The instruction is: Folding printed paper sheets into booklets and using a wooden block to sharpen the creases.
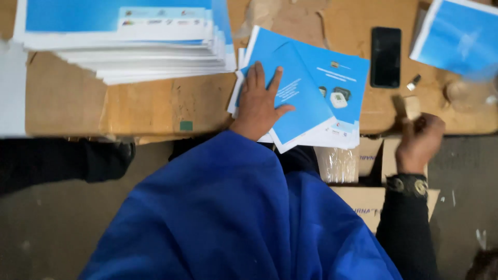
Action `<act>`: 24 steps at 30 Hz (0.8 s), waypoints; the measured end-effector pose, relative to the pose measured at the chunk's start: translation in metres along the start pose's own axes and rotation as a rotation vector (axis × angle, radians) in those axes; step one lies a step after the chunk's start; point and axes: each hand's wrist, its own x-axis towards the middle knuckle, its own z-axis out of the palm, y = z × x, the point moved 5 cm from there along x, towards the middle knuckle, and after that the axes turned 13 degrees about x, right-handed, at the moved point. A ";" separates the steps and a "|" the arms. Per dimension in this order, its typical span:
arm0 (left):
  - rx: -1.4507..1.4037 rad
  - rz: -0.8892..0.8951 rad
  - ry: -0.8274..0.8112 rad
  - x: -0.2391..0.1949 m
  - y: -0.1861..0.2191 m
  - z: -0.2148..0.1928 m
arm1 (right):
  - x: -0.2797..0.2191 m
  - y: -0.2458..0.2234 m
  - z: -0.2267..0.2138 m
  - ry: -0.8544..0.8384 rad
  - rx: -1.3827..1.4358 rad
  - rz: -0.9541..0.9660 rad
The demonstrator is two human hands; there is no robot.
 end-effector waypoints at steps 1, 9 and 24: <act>0.003 -0.022 0.001 -0.001 -0.003 -0.003 | 0.010 -0.020 0.000 -0.010 0.009 -0.017; -0.002 0.004 -0.009 -0.005 -0.003 -0.013 | 0.054 -0.161 0.063 -0.819 0.615 -0.051; -0.003 0.001 0.038 -0.006 -0.003 -0.009 | 0.138 -0.188 0.185 -0.650 0.465 -0.533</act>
